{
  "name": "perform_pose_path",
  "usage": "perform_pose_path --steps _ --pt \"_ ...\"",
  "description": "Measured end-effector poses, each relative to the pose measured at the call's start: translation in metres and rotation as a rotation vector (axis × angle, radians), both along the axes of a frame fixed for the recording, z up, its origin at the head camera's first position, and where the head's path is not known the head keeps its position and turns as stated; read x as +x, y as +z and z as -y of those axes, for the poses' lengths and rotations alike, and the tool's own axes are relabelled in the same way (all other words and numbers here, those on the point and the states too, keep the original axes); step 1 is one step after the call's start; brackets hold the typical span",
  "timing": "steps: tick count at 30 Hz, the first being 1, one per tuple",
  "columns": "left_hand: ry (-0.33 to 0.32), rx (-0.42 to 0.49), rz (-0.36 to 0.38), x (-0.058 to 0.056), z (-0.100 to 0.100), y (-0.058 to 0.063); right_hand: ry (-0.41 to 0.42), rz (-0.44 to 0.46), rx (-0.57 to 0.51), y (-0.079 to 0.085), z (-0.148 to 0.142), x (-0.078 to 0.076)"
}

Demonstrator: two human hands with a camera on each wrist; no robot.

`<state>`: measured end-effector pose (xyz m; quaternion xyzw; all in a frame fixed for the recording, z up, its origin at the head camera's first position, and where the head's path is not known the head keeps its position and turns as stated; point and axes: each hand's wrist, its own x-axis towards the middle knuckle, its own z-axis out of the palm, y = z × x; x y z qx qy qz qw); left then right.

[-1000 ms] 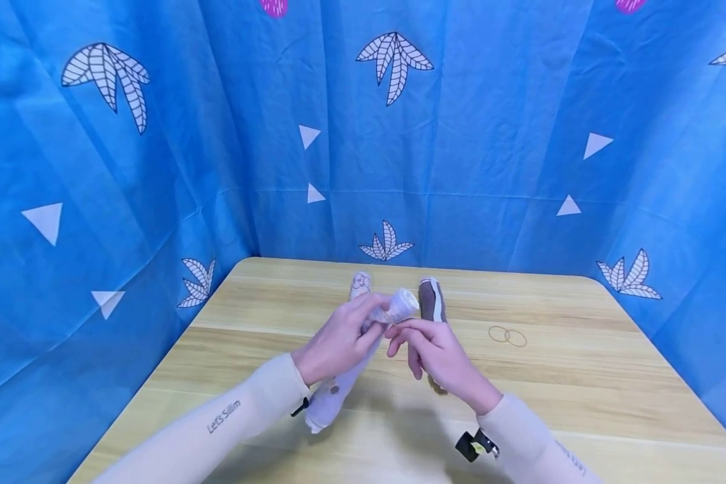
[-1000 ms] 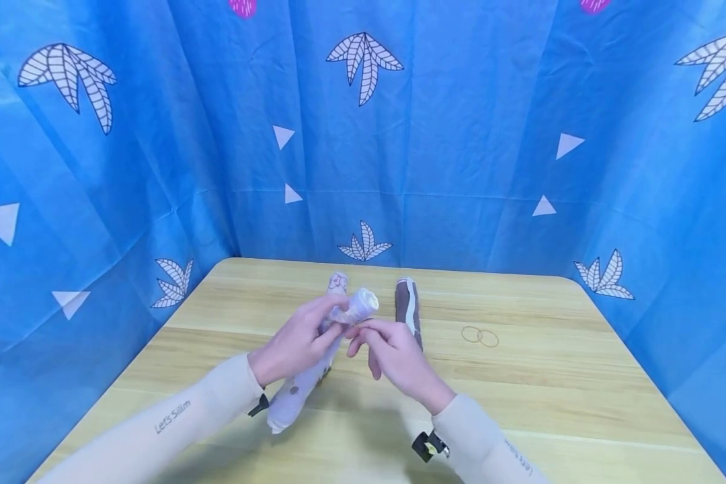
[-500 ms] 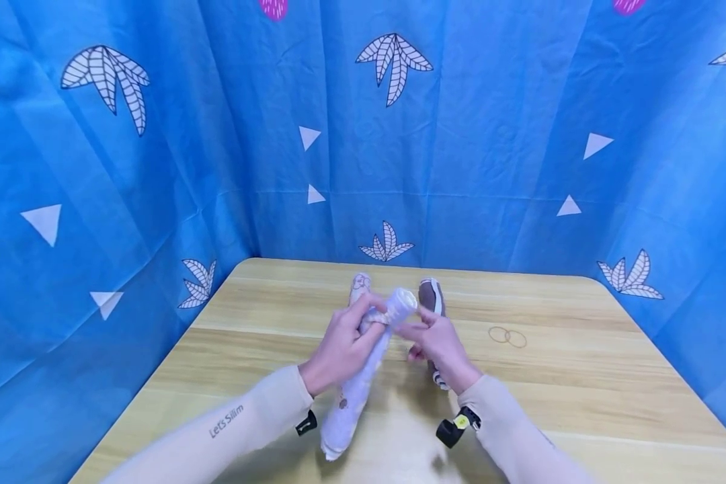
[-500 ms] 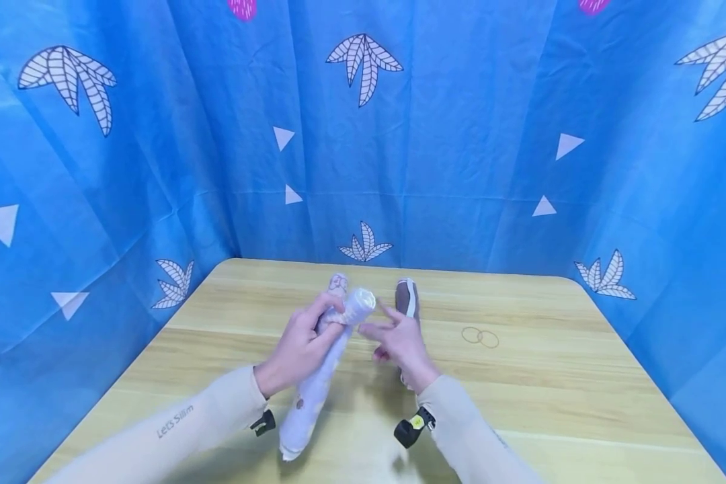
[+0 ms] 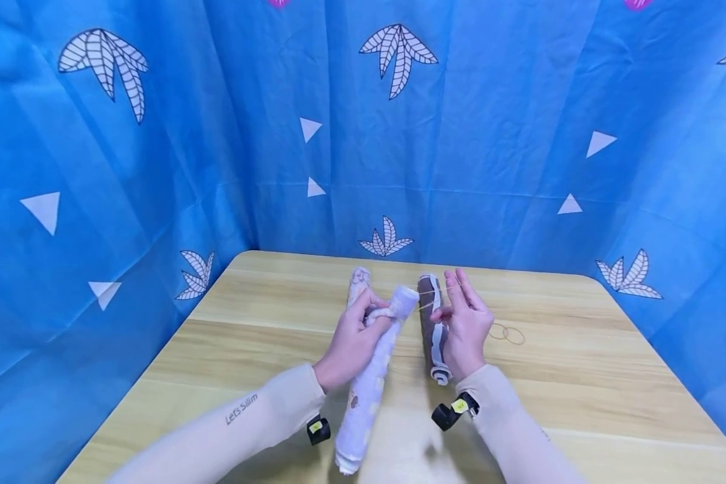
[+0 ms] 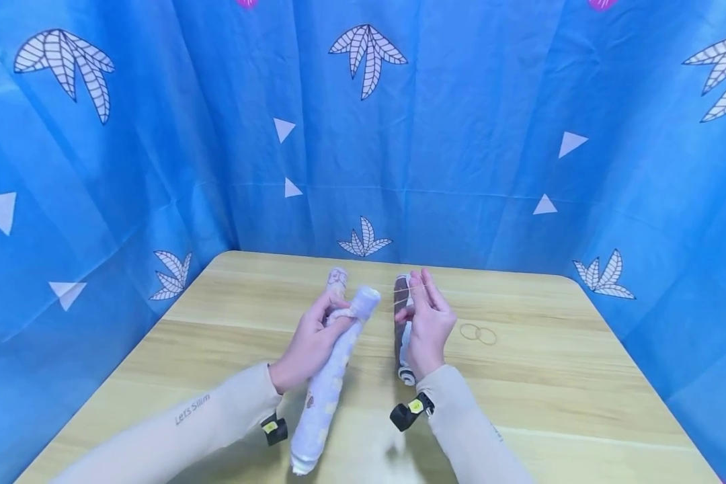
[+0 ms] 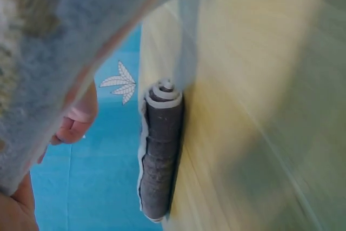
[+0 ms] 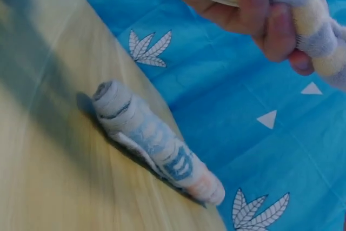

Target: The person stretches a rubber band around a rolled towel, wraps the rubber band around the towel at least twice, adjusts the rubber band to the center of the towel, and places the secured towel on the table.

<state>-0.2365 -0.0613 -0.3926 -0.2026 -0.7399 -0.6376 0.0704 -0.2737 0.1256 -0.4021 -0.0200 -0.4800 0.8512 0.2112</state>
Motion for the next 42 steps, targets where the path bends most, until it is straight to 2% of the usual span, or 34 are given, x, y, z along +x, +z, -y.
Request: perform_pose_path --steps 3,5,9,11,14,17,20,24,26,30,33,38,42 --pt "-0.011 0.004 0.013 -0.006 0.001 0.003 0.104 -0.047 0.037 0.000 -0.002 0.007" --pt "-0.019 -0.002 0.029 -0.009 0.002 0.005 0.186 -0.107 0.104 -0.001 -0.004 0.011" --pt "-0.036 -0.050 0.054 -0.013 0.004 0.009 0.351 -0.225 0.368 0.001 -0.011 0.016" --pt "-0.043 -0.114 0.040 -0.013 0.005 0.012 0.418 -0.245 0.514 0.005 -0.015 0.017" --pt "-0.063 -0.271 -0.035 -0.011 0.006 0.017 0.475 -0.220 0.683 0.012 -0.021 0.019" --pt "-0.096 -0.429 -0.152 -0.010 0.007 0.022 0.484 -0.182 0.838 0.018 -0.022 0.022" --pt "-0.120 -0.540 -0.268 -0.010 0.010 0.023 0.451 -0.154 0.963 0.023 -0.020 0.024" --pt "-0.132 -0.641 -0.386 -0.012 0.016 0.019 0.400 -0.135 1.047 0.026 -0.015 0.025" --pt "-0.150 -0.675 -0.418 -0.011 0.019 0.018 0.385 -0.139 1.071 0.027 -0.012 0.025" --pt "-0.190 -0.723 -0.436 -0.011 0.023 0.017 0.361 -0.139 1.144 0.032 -0.006 0.026" --pt "-0.208 -0.745 -0.438 -0.012 0.025 0.015 0.355 -0.106 1.191 0.035 -0.002 0.027" --pt "-0.213 -0.765 -0.450 -0.012 0.028 0.011 0.372 -0.045 1.160 0.034 0.000 0.026" --pt "-0.221 -0.761 -0.425 -0.012 0.029 0.009 0.394 -0.055 1.118 0.029 0.000 0.026"
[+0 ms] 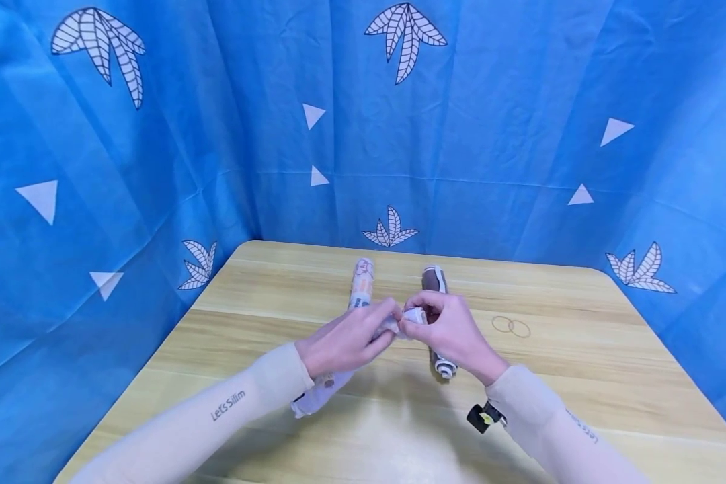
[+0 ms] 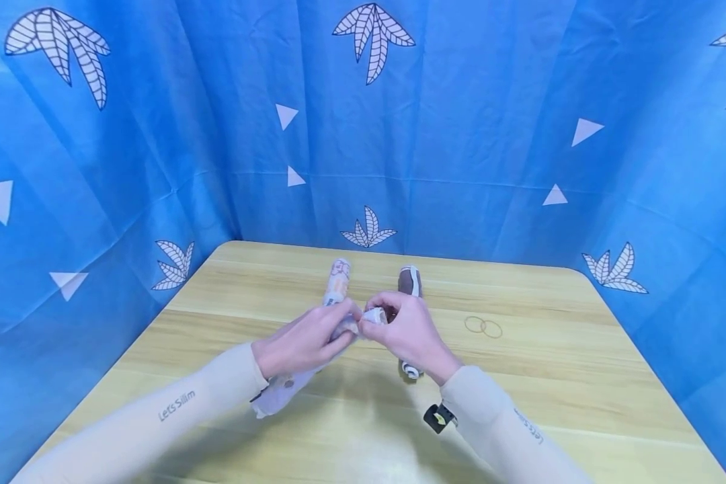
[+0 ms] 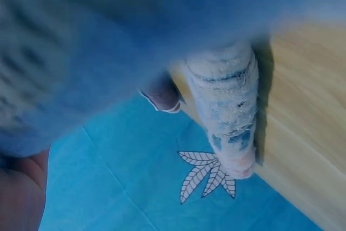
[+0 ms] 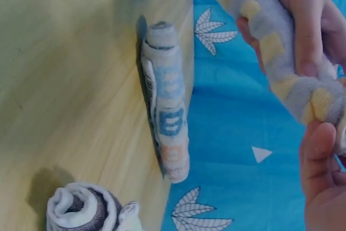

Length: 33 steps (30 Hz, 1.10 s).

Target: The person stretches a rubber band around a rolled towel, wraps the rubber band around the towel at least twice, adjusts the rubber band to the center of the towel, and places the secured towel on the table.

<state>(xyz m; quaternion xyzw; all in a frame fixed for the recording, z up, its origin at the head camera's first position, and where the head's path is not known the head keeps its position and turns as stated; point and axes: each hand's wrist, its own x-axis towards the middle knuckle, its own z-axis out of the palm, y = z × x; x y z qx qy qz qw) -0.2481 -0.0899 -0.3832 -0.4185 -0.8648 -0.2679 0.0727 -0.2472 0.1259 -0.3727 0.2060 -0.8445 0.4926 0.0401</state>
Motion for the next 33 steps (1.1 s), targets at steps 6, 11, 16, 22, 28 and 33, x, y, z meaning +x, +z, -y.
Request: perform_pose_path --steps 6,11,16,22,28,33 --pt "0.014 0.006 0.052 0.000 0.003 0.000 0.068 0.066 -0.066 -0.001 -0.004 -0.001" --pt "0.047 -0.005 0.091 0.000 0.008 0.000 0.123 0.142 -0.075 0.002 -0.008 -0.004" --pt "0.041 -0.021 0.033 0.000 0.011 0.002 0.146 0.180 -0.092 0.009 -0.011 -0.007" --pt "0.023 -0.045 -0.077 -0.002 0.014 0.010 0.145 0.241 -0.143 0.017 -0.012 -0.009" --pt "0.006 -0.117 -0.031 -0.003 0.017 0.012 0.143 0.299 -0.207 0.019 -0.015 -0.013" --pt "0.035 0.027 0.211 -0.002 0.022 0.009 0.176 0.108 -0.055 0.021 -0.015 -0.011"
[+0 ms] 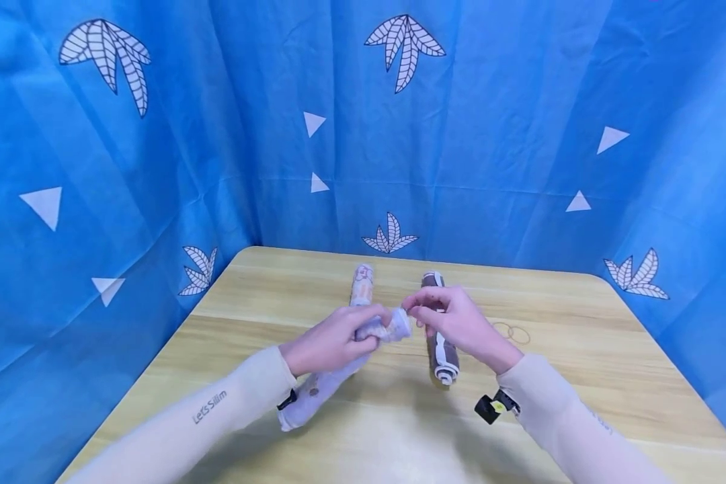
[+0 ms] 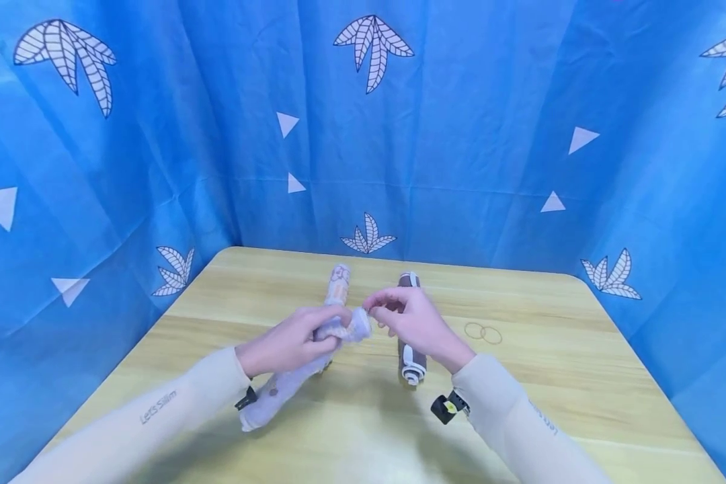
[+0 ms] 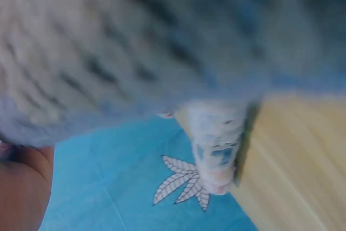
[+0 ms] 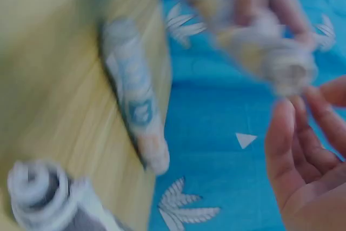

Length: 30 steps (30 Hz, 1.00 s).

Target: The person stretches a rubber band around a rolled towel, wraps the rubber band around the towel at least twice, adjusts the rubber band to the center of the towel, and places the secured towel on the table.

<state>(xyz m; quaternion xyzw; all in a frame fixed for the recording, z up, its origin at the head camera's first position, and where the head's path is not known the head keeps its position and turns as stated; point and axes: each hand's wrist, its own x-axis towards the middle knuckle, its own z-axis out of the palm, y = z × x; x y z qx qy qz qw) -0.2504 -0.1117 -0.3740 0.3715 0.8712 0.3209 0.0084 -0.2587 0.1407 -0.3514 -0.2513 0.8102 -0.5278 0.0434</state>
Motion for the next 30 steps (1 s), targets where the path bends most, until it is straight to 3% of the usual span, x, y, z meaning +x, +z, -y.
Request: perform_pose_path --steps 3,5,8,12,15,22,30 --pt "0.012 0.080 0.057 -0.001 0.001 0.005 0.026 -0.119 0.072 0.005 0.001 0.004" --pt "0.007 0.084 0.089 -0.002 0.000 0.009 0.041 -0.156 0.102 0.008 0.002 0.006" --pt "-0.011 0.043 0.125 -0.003 -0.002 0.012 0.037 -0.158 0.171 0.012 0.004 0.009" --pt "-0.026 -0.011 0.114 -0.002 -0.003 0.011 0.008 -0.117 0.244 0.014 0.008 0.011" --pt "-0.031 -0.024 0.056 -0.001 -0.003 0.008 -0.013 -0.053 0.214 0.012 0.009 0.010" --pt "-0.096 -0.061 -0.166 -0.001 -0.001 0.007 -0.055 0.072 0.084 0.007 0.006 0.006" --pt "-0.078 -0.143 -0.265 0.001 -0.005 0.012 -0.076 0.124 0.030 0.005 0.007 0.005"
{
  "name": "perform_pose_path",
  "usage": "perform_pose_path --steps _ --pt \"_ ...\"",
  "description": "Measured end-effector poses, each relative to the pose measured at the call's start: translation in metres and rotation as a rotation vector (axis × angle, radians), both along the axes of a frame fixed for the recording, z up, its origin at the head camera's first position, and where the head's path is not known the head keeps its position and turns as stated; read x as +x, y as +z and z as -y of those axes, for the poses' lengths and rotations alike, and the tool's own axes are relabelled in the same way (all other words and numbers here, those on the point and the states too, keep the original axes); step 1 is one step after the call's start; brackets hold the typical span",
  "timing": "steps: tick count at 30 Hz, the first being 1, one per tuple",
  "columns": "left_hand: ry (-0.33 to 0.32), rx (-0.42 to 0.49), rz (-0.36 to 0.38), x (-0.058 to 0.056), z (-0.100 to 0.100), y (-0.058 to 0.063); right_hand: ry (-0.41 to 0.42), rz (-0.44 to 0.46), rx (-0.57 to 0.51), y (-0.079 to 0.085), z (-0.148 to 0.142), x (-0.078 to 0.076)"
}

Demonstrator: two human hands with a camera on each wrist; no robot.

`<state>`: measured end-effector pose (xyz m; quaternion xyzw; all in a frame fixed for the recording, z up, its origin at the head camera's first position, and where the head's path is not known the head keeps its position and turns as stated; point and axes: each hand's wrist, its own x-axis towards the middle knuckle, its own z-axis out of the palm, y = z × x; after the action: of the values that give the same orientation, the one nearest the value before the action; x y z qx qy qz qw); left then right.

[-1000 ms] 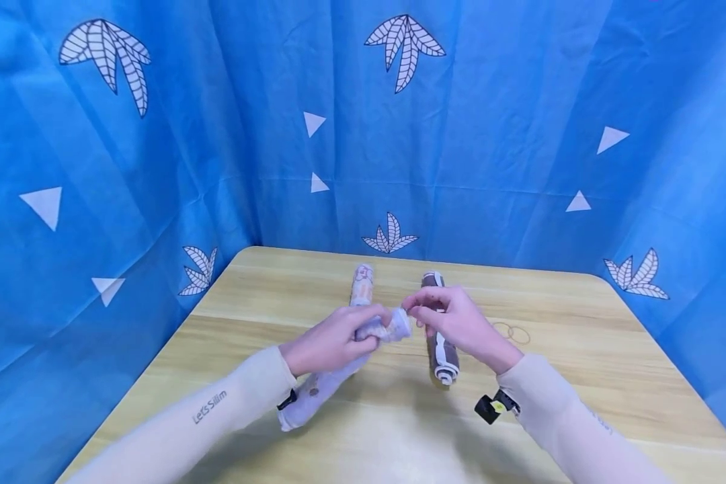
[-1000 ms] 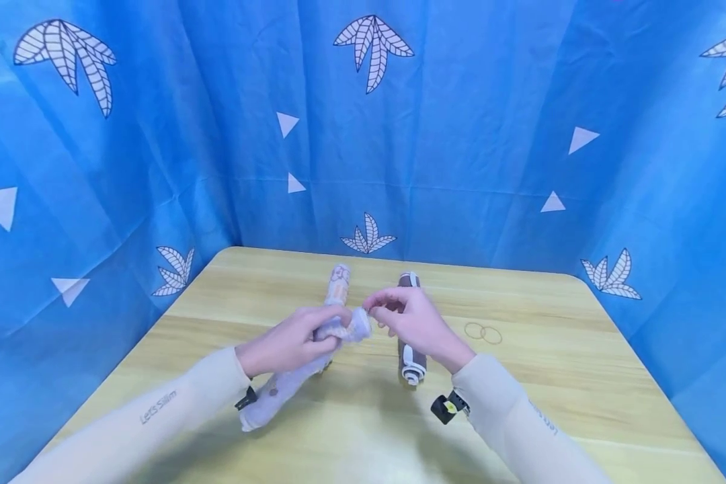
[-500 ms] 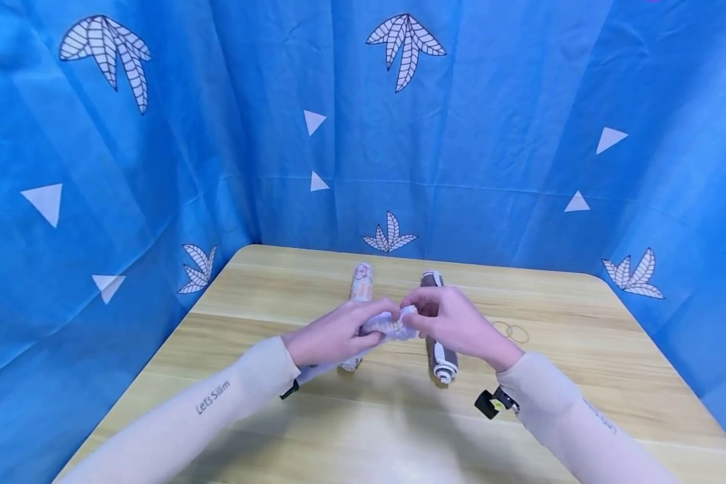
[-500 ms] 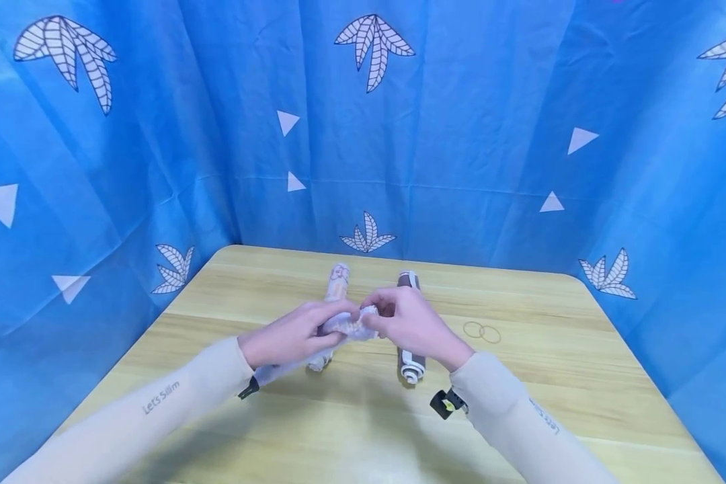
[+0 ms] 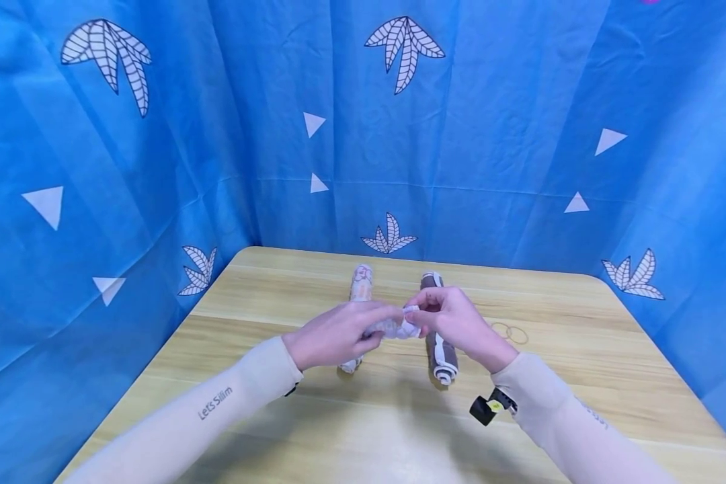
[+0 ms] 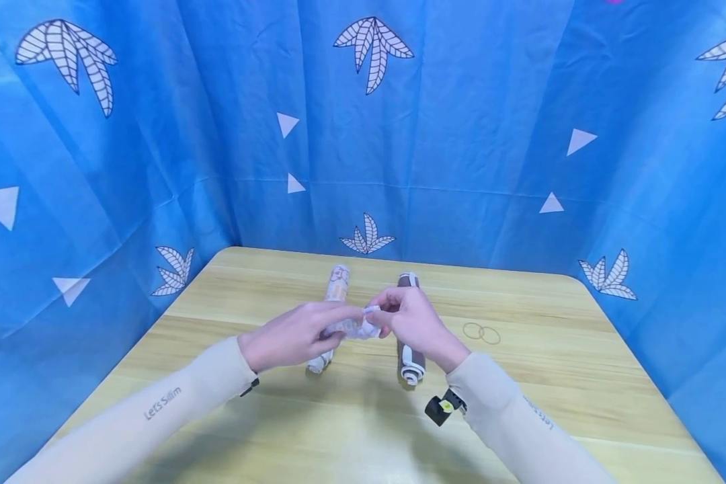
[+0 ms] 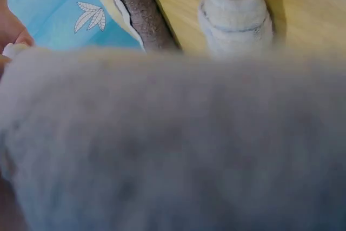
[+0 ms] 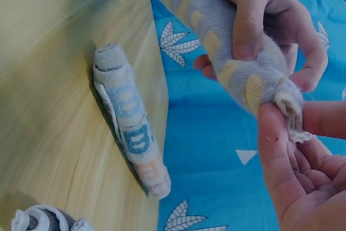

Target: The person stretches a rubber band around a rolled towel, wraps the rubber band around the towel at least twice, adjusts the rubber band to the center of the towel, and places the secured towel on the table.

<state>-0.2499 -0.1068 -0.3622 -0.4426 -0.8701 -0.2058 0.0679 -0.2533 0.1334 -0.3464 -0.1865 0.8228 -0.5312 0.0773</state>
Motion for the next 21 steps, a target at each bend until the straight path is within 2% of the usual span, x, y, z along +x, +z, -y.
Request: perform_pose_path --steps 9,14,21 --pt "0.046 -0.118 -0.144 0.003 -0.011 -0.001 -0.016 0.048 -0.013 -0.004 0.002 0.000" --pt "0.034 -0.106 -0.193 0.000 -0.011 -0.006 -0.037 0.080 -0.037 -0.004 0.002 0.000" --pt "-0.013 -0.039 -0.179 -0.002 -0.007 -0.010 -0.061 0.064 -0.023 -0.002 0.000 -0.001"
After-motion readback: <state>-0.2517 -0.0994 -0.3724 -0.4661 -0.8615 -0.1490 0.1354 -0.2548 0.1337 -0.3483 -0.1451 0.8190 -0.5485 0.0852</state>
